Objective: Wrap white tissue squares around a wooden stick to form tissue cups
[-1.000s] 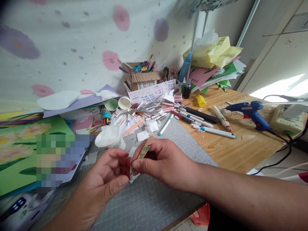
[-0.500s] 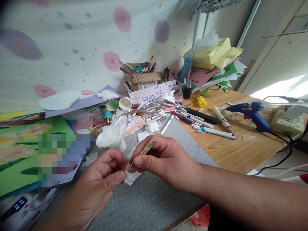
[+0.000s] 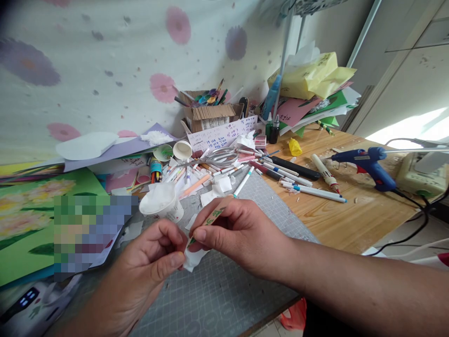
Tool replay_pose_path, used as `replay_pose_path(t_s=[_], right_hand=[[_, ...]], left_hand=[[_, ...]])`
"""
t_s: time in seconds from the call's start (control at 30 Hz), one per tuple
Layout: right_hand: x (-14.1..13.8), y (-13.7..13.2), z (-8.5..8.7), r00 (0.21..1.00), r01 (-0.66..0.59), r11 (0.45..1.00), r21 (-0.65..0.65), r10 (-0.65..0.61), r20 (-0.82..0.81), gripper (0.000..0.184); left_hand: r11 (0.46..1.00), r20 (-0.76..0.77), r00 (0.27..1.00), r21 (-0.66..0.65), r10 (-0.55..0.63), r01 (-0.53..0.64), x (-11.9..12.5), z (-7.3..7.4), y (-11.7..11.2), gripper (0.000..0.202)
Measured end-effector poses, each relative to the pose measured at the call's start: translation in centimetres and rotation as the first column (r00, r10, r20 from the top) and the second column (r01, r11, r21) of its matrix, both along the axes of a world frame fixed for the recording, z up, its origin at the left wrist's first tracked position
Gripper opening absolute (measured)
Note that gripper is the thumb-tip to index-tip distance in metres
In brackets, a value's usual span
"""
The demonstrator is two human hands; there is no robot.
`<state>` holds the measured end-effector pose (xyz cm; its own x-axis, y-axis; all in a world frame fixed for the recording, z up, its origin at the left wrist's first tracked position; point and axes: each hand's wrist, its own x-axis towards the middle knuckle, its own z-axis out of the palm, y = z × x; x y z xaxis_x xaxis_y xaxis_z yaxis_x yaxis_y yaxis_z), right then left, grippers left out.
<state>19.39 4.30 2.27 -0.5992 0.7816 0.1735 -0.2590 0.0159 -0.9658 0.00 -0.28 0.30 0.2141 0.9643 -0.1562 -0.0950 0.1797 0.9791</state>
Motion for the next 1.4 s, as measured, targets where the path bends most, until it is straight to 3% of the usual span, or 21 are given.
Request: replay_pose_path(t_s=[0.47, 1.4], right_hand=[[0.20, -0.05, -0.04, 1.000, 0.007, 1.000, 0.017, -0.008, 0.027, 0.007], [0.33, -0.06, -0.03, 0.998, 0.011, 1.000, 0.028, -0.013, 0.056, 0.007]], left_hand=[[1.000, -0.062, 0.998, -0.006, -0.002, 0.001, 0.02, 0.07, -0.06, 0.016], [0.999, -0.010, 0.999, -0.019, -0.047, 0.047, -0.13, -0.23, -0.27, 0.017]])
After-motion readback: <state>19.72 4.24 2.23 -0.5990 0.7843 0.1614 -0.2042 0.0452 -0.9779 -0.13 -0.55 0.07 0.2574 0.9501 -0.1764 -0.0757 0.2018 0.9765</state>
